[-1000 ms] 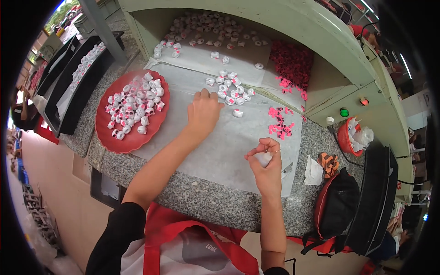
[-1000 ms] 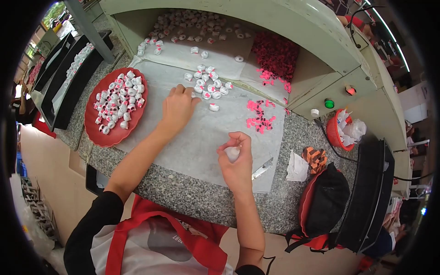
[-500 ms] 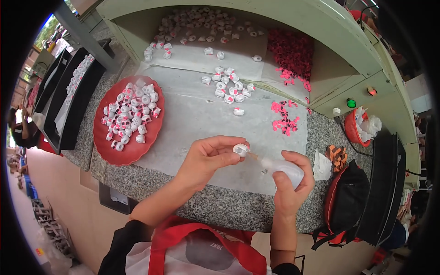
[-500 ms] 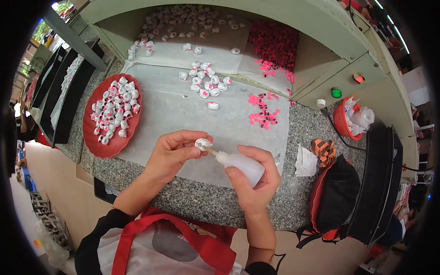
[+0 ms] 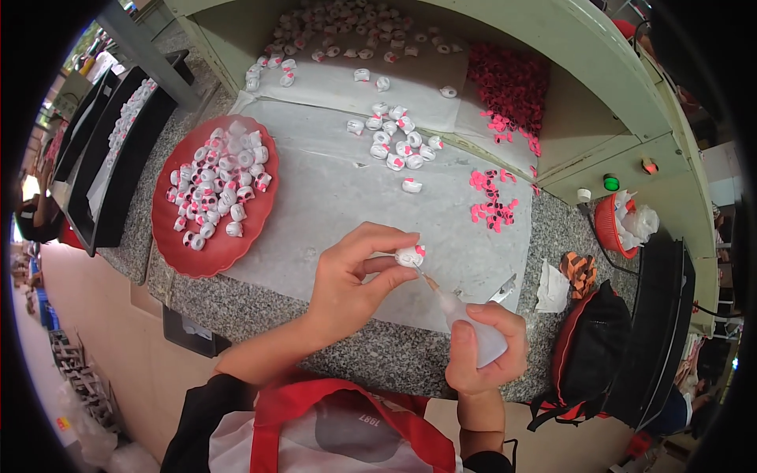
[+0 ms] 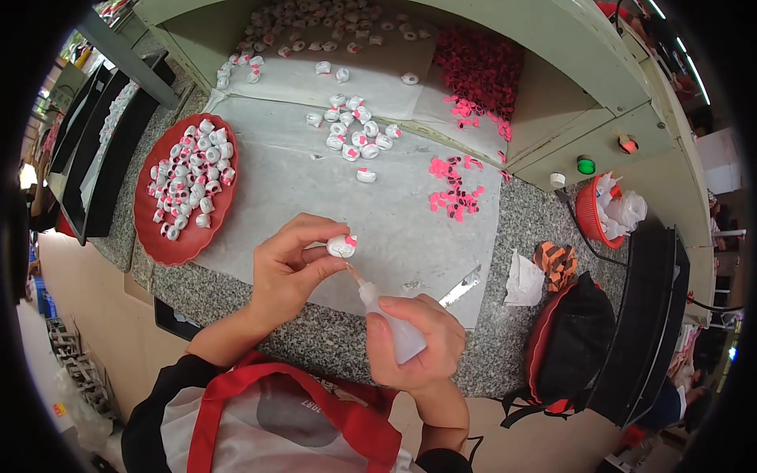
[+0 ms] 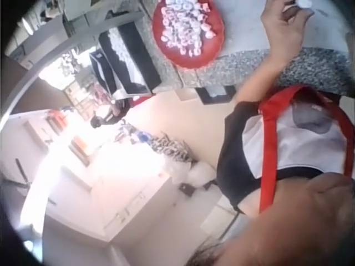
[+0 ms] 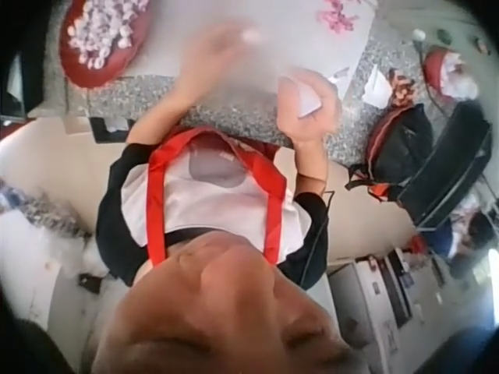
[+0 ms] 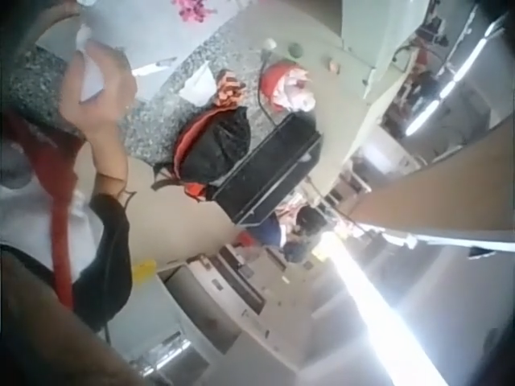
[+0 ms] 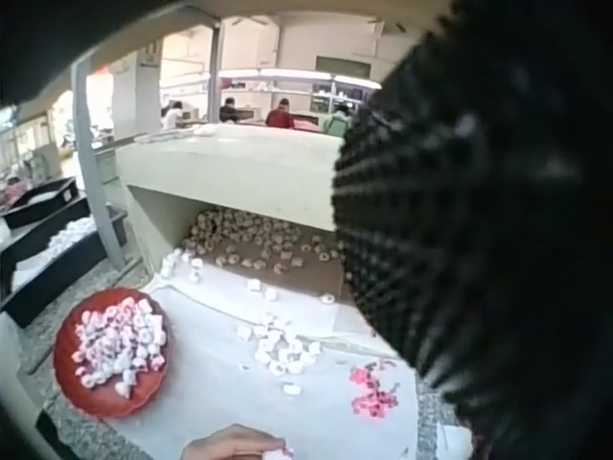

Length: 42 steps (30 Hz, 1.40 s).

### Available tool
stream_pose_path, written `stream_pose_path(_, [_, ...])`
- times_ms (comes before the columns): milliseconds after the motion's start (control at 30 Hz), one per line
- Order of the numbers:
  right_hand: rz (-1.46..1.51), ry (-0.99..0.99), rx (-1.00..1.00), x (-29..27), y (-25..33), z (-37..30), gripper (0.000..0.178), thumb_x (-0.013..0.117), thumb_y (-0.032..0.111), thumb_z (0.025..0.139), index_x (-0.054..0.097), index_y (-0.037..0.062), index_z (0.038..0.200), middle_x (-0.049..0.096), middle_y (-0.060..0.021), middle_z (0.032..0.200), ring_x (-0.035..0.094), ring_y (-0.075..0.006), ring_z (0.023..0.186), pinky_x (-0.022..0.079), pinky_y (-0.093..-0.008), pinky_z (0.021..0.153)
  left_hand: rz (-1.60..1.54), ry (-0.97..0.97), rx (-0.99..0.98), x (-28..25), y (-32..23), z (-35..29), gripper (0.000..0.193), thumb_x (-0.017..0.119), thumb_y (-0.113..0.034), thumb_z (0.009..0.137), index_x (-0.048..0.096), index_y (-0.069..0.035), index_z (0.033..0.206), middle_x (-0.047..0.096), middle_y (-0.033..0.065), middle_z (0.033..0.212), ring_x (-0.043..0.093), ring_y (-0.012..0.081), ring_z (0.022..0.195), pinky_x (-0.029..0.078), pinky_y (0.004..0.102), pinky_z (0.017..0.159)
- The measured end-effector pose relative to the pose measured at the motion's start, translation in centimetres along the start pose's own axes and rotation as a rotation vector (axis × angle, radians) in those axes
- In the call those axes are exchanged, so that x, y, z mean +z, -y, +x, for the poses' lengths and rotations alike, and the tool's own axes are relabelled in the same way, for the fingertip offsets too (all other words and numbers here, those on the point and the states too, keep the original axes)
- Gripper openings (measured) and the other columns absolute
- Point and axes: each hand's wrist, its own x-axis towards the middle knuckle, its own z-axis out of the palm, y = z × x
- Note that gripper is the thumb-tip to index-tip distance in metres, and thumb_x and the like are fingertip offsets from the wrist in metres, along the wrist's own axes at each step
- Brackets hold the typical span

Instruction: Applying glue and attaching pink bows to white Hello Kitty toy heads at a factory workstation.

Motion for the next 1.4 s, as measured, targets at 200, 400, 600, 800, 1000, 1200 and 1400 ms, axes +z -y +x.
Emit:
stream_pose_path(200, [-0.046, 0.054, -0.223, -0.1, -0.9, 1.1, 0.028, 0.063, -0.003, 0.065, 0.05, -0.0022, 0.09, 0.06, -0.0108, 0.073, 0.054, -0.0189, 0.048, 0.043, -0.0265, 0.044, 0.0, -0.072, -0.032, 0.3, -0.1, -0.1, 0.033, 0.059, 0.011, 0.072, 0.055, 0.0, 0.102, 0.051, 0.0087, 0.1, 0.055, 0.0156, 0.093, 0.05, 0.0262, 0.081])
stream_pose_path(400, [-0.06, 0.063, -0.214, 0.0, -0.9, 1.1, 0.028, 0.062, -0.004, 0.065, 0.049, -0.0026, 0.09, 0.06, -0.0108, 0.073, 0.054, -0.019, 0.048, 0.043, -0.027, 0.043, 0.012, -0.071, -0.016, 0.3, -0.1, -0.2, 0.032, 0.059, 0.011, 0.071, 0.056, 0.0, 0.102, 0.051, 0.0087, 0.1, 0.056, 0.0155, 0.092, 0.051, 0.026, 0.079])
stream_pose_path(600, [-0.048, 0.098, -0.254, 0.3, -0.6, 1.3, 0.026, 0.063, -0.004, 0.064, 0.05, -0.0023, 0.086, 0.061, -0.0095, 0.071, 0.053, -0.0181, 0.045, 0.042, -0.0262, 0.042, 0.132, -0.017, 0.059, -0.1, -0.2, -0.3, 0.033, 0.056, 0.015, 0.071, 0.053, 0.005, 0.102, 0.049, 0.0132, 0.103, 0.054, 0.0196, 0.094, 0.051, 0.0291, 0.08])
stream_pose_path(800, [-0.055, 0.059, -0.261, 0.1, -0.9, 1.4, 0.024, 0.062, -0.005, 0.064, 0.05, -0.0024, 0.085, 0.061, -0.0088, 0.07, 0.052, -0.0173, 0.044, 0.041, -0.0252, 0.041, 0.255, -0.017, 0.095, -0.2, -0.3, -0.1, 0.034, 0.057, 0.015, 0.071, 0.054, 0.005, 0.103, 0.049, 0.0137, 0.103, 0.054, 0.0197, 0.095, 0.051, 0.0284, 0.08])
stream_pose_path(1000, [-0.054, 0.053, -0.253, -0.1, -1.0, 1.4, 0.023, 0.062, -0.005, 0.065, 0.051, -0.0026, 0.085, 0.061, -0.0088, 0.071, 0.052, -0.0172, 0.046, 0.04, -0.0251, 0.041, -0.18, -0.049, -0.216, -0.1, -0.6, 0.3, 0.035, 0.057, 0.014, 0.07, 0.053, 0.006, 0.104, 0.054, 0.0142, 0.104, 0.056, 0.0188, 0.095, 0.049, 0.0287, 0.082])
stream_pose_path(1200, [-0.07, 0.067, -0.276, -0.1, -0.9, 1.6, 0.022, 0.062, -0.005, 0.064, 0.052, -0.0024, 0.084, 0.06, -0.0085, 0.07, 0.051, -0.017, 0.044, 0.039, -0.0249, 0.04, -0.233, -0.029, -0.344, -0.4, -0.8, 0.5, 0.036, 0.059, 0.012, 0.07, 0.053, 0.005, 0.105, 0.059, 0.0134, 0.1, 0.058, 0.0171, 0.091, 0.049, 0.0263, 0.078])
stream_pose_path(1400, [-0.072, 0.028, -0.27, 0.0, -1.0, 1.5, 0.022, 0.061, -0.005, 0.064, 0.051, -0.0024, 0.083, 0.06, -0.0082, 0.07, 0.052, -0.0172, 0.045, 0.04, -0.025, 0.041, -0.245, -0.023, -0.355, -0.6, -0.9, 0.5, 0.037, 0.059, 0.012, 0.069, 0.053, 0.005, 0.105, 0.059, 0.013, 0.1, 0.058, 0.0163, 0.09, 0.049, 0.025, 0.077])
